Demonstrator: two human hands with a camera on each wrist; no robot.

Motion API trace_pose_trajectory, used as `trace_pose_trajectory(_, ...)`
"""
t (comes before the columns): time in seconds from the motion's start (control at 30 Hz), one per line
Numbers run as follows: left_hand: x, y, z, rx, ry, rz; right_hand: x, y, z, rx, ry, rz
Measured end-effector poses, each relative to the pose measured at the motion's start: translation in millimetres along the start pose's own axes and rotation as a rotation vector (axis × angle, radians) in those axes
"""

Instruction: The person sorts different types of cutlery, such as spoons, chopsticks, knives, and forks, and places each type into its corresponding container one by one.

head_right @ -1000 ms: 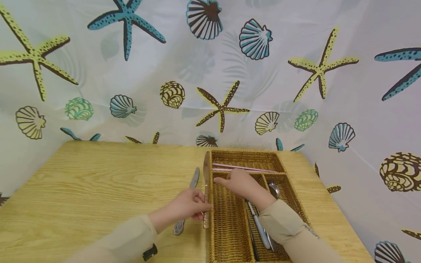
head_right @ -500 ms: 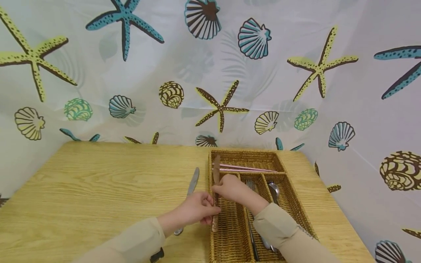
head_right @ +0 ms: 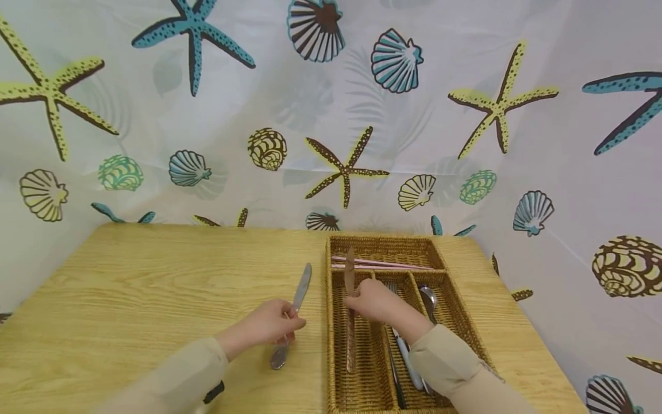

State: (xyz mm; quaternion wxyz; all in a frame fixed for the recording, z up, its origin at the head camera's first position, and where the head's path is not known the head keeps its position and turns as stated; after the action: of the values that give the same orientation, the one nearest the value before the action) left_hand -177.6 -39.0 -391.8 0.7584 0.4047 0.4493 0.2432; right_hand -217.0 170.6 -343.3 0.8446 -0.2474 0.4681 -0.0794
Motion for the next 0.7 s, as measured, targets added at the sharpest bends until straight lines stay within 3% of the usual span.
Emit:
trace_pose_trajectory(0.13, -7.6, -13.0, 1.5, -0.078, 0.080, -0.304, 6, 5, 2.2, 0.004, -0.014, -0.016)
trace_pose_trajectory(0.2, -7.7, -16.9, 1.2, -0.117, 0.110, -0.398, 11, 6, 3.2, 0.006, -0.019, -0.022)
trace_pose_trajectory(0.4, -1.3, -19.4, -2.6, -0.128, 0.103, -0.469, 22, 7, 6.1, 0.007, -0.022, 0.010)
trace_pose_trajectory(0.7, 3.9, -4.0, -8.2, -0.163, 0.056, -0.534, 38, 5, 9.3, -0.010, -0.053, 0.086)
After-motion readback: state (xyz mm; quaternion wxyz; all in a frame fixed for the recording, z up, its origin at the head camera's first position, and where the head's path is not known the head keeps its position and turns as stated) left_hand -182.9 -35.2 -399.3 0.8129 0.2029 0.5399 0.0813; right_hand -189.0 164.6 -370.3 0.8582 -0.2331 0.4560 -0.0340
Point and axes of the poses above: each hand's wrist, its own z-axis away from the middle knuckle, its own x-axis out of the palm, y = z × x, the point moved 1 cm from there along -z, towards the middle knuckle, and after that the axes turned 6 degrees about -y, right-handed, at the moved point
